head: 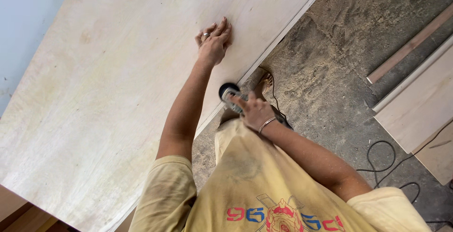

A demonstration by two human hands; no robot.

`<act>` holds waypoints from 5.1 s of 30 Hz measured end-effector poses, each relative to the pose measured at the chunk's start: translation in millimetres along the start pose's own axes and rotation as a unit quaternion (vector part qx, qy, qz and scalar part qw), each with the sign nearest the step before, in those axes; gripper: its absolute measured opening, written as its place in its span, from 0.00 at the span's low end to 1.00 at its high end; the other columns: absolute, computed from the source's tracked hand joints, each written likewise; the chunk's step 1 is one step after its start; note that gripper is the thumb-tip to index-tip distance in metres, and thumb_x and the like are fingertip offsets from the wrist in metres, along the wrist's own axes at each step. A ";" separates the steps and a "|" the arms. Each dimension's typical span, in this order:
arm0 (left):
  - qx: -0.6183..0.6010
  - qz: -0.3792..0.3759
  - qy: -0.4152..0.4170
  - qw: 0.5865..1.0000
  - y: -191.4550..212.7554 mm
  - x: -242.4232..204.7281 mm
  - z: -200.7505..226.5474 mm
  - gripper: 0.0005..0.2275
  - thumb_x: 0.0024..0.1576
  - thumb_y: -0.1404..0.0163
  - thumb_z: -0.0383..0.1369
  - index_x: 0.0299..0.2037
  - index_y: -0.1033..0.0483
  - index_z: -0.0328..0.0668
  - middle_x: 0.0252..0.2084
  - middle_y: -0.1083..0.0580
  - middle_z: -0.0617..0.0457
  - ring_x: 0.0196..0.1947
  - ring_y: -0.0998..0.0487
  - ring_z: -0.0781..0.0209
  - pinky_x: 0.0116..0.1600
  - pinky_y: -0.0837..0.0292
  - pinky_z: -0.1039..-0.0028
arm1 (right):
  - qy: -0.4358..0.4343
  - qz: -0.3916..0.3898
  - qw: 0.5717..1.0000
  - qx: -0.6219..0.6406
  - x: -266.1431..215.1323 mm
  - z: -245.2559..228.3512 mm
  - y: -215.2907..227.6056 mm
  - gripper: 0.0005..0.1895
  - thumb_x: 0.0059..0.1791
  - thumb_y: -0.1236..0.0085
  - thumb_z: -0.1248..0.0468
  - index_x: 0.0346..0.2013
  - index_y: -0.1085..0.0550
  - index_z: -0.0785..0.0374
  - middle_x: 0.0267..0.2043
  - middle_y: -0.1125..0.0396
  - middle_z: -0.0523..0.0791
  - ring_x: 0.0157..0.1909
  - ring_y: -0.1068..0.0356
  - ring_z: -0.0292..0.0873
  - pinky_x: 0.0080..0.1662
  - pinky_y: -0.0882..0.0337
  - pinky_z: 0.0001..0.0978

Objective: The person uses a hammer to tap along the edge of a large plywood sheet, then uses an orbital sander to smooth the surface. They repeat hammering and sanding actions along the edge and face of the board.

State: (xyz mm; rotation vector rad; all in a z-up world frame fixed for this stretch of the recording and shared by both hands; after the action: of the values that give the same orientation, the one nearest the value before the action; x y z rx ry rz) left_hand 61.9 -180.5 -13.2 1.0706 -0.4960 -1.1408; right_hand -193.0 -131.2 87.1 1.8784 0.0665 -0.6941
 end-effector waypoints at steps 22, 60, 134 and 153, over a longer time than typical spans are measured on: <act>0.066 0.177 0.068 0.980 23.9 -23.0 38.3 0.22 0.61 0.50 0.57 0.63 0.28 0.69 0.69 0.32 0.68 0.68 0.35 0.63 0.71 0.58 0.56 | -0.199 0.131 0.966 0.102 73.3 326.7 157.0 0.39 0.46 0.37 0.54 0.66 0.47 0.33 0.50 0.36 0.58 0.39 0.27 0.73 0.40 0.27 0.63; 0.179 0.350 0.162 0.905 -5.5 18.5 52.2 0.14 0.55 0.42 0.50 0.46 0.25 0.61 0.59 0.20 0.63 0.52 0.25 0.59 0.64 0.38 0.58 | -0.109 0.052 0.991 0.050 117.4 465.4 191.6 0.33 0.45 0.38 0.53 0.60 0.43 0.33 0.49 0.38 0.50 0.40 0.24 0.65 0.40 0.23 0.57; -0.404 0.009 0.353 0.844 -143.6 296.4 499.8 0.26 0.59 0.50 0.58 0.63 0.25 0.60 0.58 0.22 0.54 0.60 0.23 0.52 0.64 0.29 0.62 | -0.305 0.339 0.733 0.505 43.6 872.5 339.2 0.48 0.46 0.24 0.55 0.72 0.46 0.33 0.69 0.46 0.54 0.67 0.38 0.56 0.62 0.31 0.51; -0.068 0.311 -0.287 0.903 23.0 534.5 686.0 0.18 0.58 0.44 0.35 0.55 0.25 0.32 0.54 0.25 0.39 0.57 0.23 0.50 0.68 0.30 0.59 | -0.180 0.306 0.673 0.649 156.6 867.3 463.2 0.55 0.41 0.23 0.57 0.75 0.46 0.38 0.58 0.36 0.55 0.52 0.28 0.50 0.44 0.22 0.45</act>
State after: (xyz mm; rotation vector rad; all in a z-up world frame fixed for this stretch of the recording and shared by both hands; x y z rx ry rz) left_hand -260.9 -955.3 215.2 0.3723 -1.1154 -0.8754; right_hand -271.0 -1119.4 180.8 2.7272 -1.6586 -0.6264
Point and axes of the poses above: each hand's wrist, its own x-axis towards the middle knuckle, its own y-axis out of the back of the hand, z = x × y, the point moved 5 cm from there along x, towards the middle knuckle
